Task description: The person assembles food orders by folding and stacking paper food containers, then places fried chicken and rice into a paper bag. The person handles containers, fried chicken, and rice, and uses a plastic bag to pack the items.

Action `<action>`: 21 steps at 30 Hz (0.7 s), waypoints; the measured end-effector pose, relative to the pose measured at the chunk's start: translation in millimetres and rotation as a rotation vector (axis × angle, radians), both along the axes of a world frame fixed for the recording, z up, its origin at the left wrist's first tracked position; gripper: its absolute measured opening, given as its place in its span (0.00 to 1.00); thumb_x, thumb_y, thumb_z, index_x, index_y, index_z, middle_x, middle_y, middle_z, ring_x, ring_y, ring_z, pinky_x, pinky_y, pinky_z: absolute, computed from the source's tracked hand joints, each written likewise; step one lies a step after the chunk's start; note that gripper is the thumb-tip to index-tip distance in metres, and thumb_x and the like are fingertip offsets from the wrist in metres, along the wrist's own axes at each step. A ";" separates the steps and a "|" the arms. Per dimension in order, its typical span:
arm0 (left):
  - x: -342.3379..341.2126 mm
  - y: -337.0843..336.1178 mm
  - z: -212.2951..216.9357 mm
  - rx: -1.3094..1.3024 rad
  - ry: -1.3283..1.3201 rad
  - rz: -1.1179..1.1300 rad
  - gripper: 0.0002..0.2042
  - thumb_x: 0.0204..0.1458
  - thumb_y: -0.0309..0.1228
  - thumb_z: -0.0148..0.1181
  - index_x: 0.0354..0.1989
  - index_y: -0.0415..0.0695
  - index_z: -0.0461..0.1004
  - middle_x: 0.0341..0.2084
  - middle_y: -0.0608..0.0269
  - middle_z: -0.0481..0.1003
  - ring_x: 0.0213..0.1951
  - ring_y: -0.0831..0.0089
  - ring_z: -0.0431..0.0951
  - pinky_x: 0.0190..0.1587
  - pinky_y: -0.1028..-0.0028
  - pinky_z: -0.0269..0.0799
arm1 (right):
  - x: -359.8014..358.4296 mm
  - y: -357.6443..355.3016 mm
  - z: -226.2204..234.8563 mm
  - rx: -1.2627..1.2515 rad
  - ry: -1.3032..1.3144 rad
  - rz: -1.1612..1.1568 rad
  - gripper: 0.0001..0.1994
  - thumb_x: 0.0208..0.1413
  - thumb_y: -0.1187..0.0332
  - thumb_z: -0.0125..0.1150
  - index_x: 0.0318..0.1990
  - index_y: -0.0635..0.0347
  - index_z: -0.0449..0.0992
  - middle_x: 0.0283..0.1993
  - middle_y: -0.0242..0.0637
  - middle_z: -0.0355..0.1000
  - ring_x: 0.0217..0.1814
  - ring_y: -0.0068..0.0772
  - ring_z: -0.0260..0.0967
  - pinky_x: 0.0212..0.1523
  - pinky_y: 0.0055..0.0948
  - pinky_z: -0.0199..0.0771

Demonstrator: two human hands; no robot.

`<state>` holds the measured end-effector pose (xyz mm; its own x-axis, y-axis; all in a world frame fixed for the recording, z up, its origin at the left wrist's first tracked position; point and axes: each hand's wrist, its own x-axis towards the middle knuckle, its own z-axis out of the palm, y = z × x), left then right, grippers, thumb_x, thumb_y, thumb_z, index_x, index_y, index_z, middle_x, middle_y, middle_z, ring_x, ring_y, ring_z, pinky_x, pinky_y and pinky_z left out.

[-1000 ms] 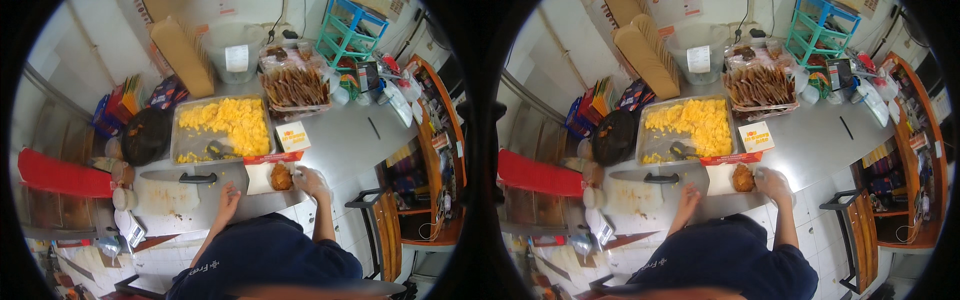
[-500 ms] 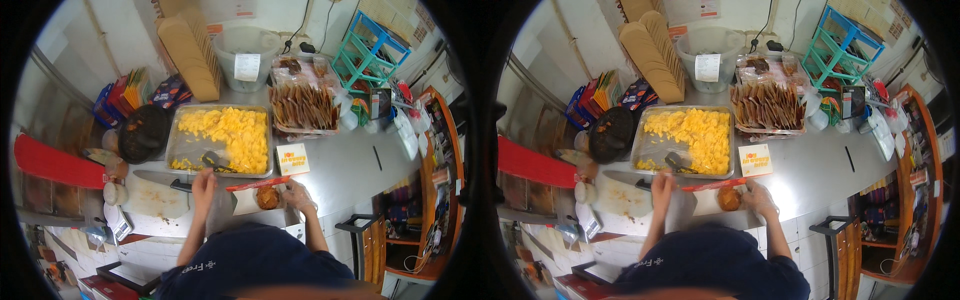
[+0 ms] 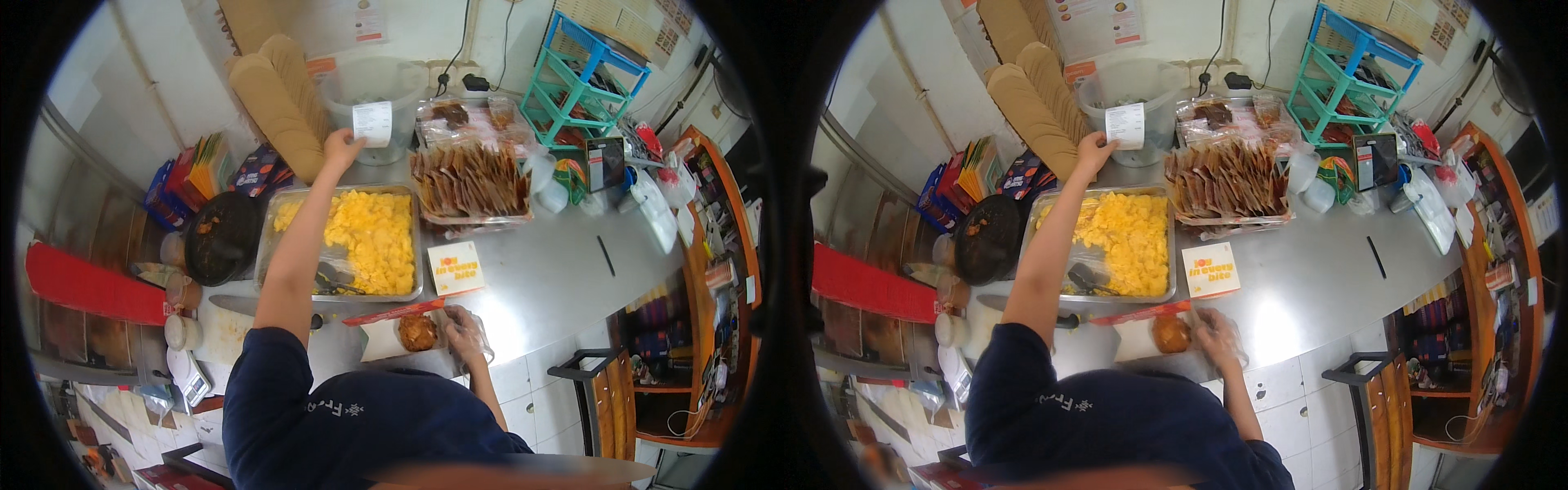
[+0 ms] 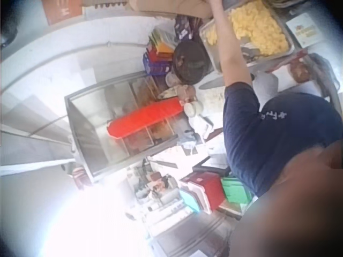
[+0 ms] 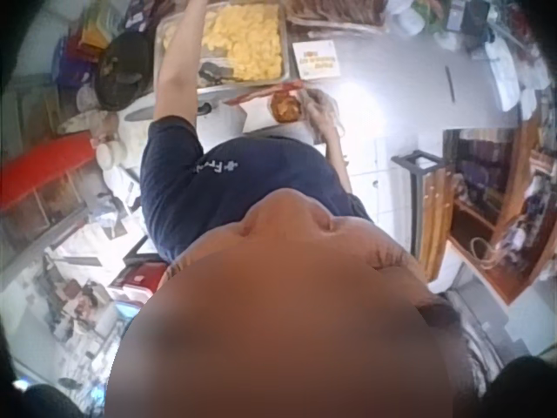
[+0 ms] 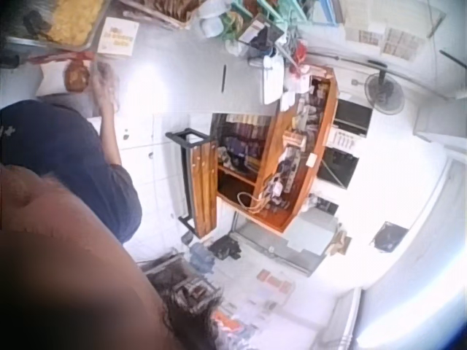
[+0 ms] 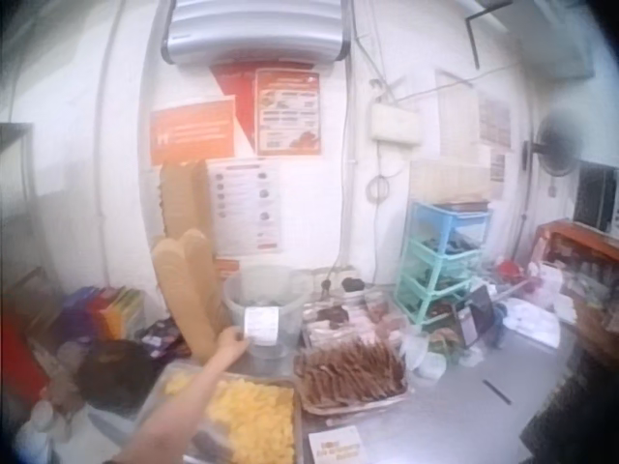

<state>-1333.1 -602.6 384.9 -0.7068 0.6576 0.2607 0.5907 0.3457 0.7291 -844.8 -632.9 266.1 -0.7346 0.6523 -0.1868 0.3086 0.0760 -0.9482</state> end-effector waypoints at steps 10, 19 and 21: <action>219.4 -154.6 80.7 0.461 -0.639 -0.568 0.31 0.57 0.18 0.53 0.67 0.42 0.46 0.40 0.52 0.77 0.41 0.72 0.79 0.39 0.75 0.76 | -2.6 5.9 -6.2 0.070 0.035 0.049 0.22 0.53 0.60 0.56 0.52 0.65 0.71 0.49 0.42 0.73 0.51 0.37 0.70 0.55 0.35 0.70; 320.9 -227.5 16.2 0.314 -0.532 -0.359 0.36 0.57 0.18 0.52 0.71 0.44 0.40 0.37 0.51 0.78 0.37 0.70 0.81 0.35 0.75 0.74 | -5.9 2.8 0.5 0.211 -0.011 -0.003 0.18 0.52 0.67 0.54 0.50 0.62 0.73 0.46 0.44 0.75 0.50 0.40 0.73 0.54 0.34 0.70; 331.2 -235.5 -2.8 0.235 -0.446 -0.273 0.36 0.56 0.18 0.53 0.71 0.44 0.40 0.36 0.51 0.78 0.35 0.70 0.81 0.35 0.75 0.74 | -6.6 2.7 -1.1 0.242 0.007 -0.030 0.17 0.52 0.68 0.55 0.49 0.61 0.74 0.46 0.43 0.76 0.50 0.39 0.73 0.52 0.34 0.71</action>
<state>-1001.9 -838.2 382.1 -0.5943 0.7925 0.1371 0.2531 0.0225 0.9672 -851.3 -630.2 265.0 -0.7153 0.6986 -0.0170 0.3071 0.2924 -0.9056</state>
